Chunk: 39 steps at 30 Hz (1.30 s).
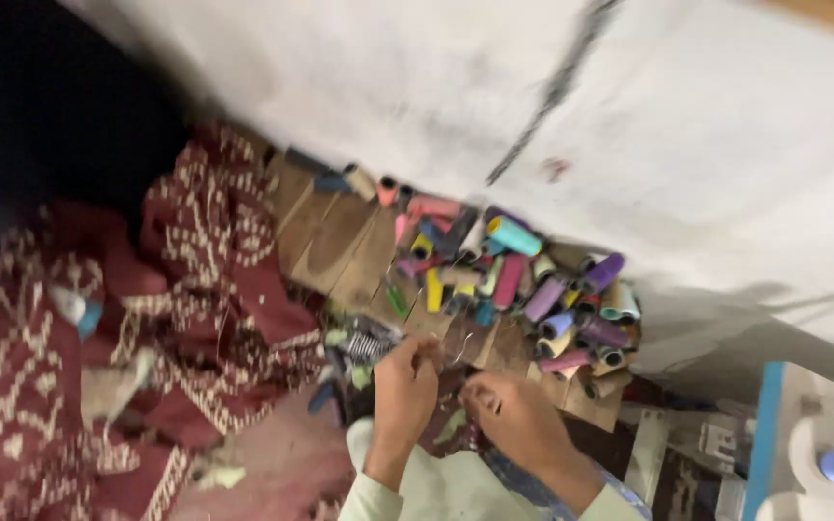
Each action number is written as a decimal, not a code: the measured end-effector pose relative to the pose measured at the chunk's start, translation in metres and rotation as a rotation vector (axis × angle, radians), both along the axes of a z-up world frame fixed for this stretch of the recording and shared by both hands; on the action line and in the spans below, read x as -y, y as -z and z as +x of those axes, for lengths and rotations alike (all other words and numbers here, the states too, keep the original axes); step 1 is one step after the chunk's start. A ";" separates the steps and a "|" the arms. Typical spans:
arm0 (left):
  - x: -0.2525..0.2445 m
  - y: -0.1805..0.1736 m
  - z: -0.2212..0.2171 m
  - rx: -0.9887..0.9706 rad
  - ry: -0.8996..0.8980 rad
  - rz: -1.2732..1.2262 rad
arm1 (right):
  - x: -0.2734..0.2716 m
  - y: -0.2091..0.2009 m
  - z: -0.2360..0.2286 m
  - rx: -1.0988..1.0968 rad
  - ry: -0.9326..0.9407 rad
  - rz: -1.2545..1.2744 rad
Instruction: Organizing thread spools by picking them up from a pile on the floor and placing them into a wooden shelf.
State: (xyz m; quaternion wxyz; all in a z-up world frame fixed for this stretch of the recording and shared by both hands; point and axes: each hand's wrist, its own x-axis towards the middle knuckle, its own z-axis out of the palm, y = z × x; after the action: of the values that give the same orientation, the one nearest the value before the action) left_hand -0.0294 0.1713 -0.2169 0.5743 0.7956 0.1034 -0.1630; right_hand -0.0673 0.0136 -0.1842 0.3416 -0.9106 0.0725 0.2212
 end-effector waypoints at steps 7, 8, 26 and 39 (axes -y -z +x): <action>-0.061 0.229 -0.073 -0.202 0.019 0.132 | -0.030 0.222 -0.014 -0.277 0.074 0.110; -0.068 0.241 -0.084 -0.174 0.052 0.168 | -0.034 0.234 -0.013 -0.319 0.218 0.242; -0.011 0.338 0.352 -0.242 -0.064 -0.032 | -0.078 0.378 0.348 -0.129 1.469 0.910; -0.055 0.327 0.346 -0.618 -0.259 -0.526 | -0.141 0.266 0.326 -0.145 1.494 0.813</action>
State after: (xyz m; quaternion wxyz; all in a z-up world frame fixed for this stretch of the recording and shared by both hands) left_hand 0.3166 0.2267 -0.5434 0.7153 0.5163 0.3248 -0.3410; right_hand 0.2590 0.1546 -0.4502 0.6926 -0.4139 0.5907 0.0046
